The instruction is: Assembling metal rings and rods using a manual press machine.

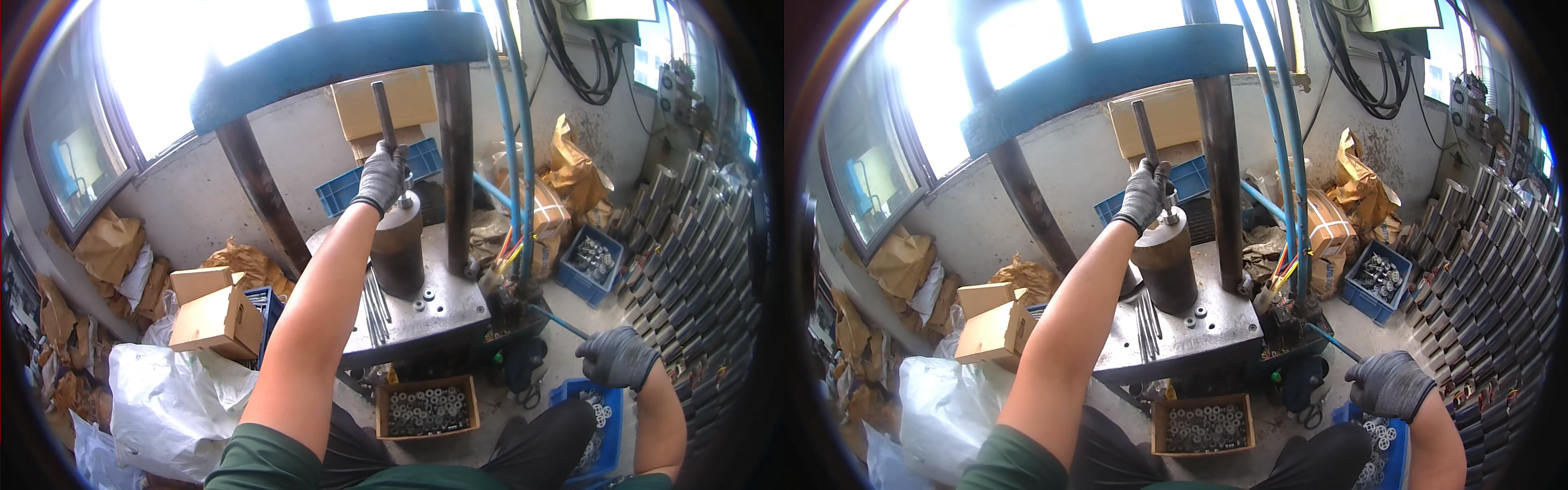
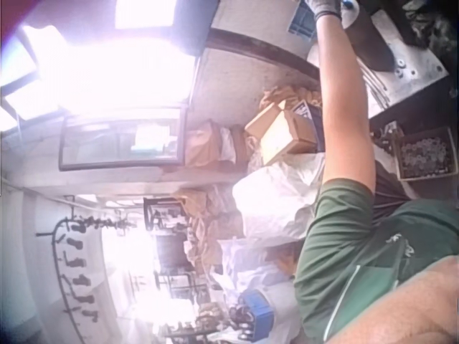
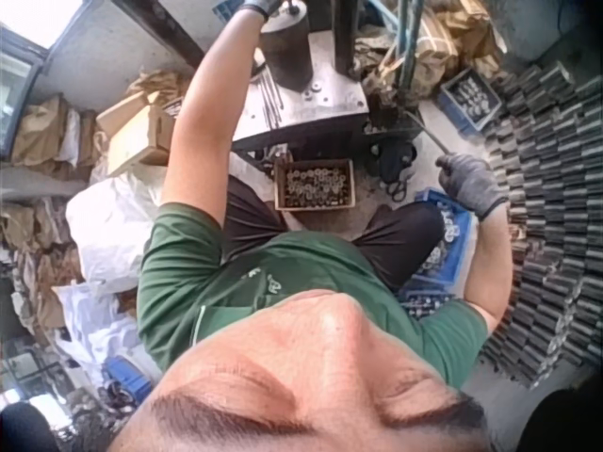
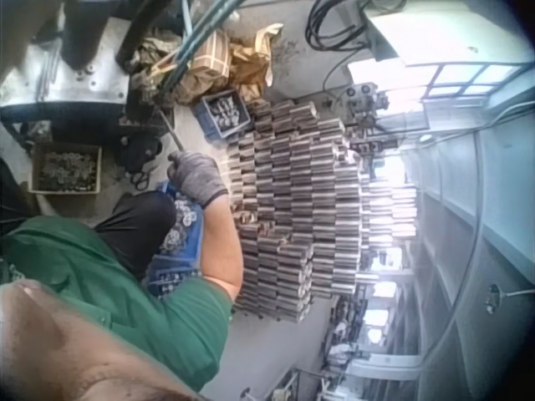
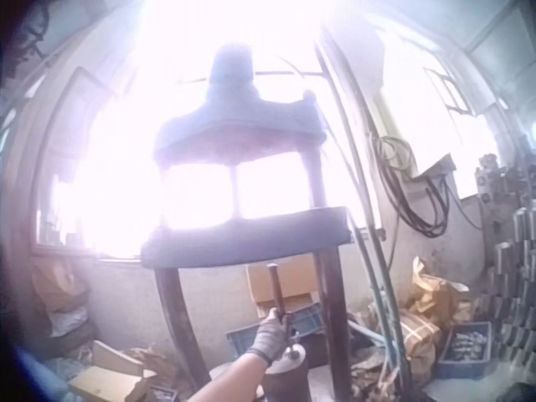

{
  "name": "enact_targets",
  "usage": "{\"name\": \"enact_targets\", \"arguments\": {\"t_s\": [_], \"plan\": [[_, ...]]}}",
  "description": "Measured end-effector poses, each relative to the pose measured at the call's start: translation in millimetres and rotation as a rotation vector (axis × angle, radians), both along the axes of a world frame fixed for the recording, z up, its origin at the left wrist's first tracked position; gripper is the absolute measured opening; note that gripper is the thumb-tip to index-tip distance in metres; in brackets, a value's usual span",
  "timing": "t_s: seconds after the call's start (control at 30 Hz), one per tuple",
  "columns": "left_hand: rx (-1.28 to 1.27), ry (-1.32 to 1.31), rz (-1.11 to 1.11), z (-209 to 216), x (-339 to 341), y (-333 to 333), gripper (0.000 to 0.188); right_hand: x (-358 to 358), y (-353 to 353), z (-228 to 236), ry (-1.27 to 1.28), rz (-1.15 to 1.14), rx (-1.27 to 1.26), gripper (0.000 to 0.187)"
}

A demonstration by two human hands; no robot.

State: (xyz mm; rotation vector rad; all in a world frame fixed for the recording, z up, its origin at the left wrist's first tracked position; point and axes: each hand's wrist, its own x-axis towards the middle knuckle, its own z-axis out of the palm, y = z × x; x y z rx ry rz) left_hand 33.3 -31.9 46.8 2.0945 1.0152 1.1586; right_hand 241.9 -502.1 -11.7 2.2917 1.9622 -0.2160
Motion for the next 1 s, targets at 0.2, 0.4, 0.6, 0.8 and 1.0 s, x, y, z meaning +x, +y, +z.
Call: {"name": "enact_targets", "arguments": {"t_s": [0.2,0.4,0.6,0.8,1.0], "plan": [[0.025,-0.102,-0.006,-3,-7,-3,0.035,-8,-5,-18,-0.011,0.04,0.056,0.022],[-0.061,-0.077,-0.065,3,4,-14,0.033,-20,-29,-33,-0.041,-0.017,0.041,0.016],[0.022,-0.027,0.02,-1,-11,-4,0.032,-29,-34,-50,0.017,-0.059,0.002,0.025],[0.021,-0.019,0.009,-1,0,-5,0.031,-39,-44,-51,0.015,-0.123,0.069,0.028],[0.003,-0.018,0.0,4,-2,-14,0.031,-39,-40,-51,-0.029,-0.11,0.035,0.026]]}}
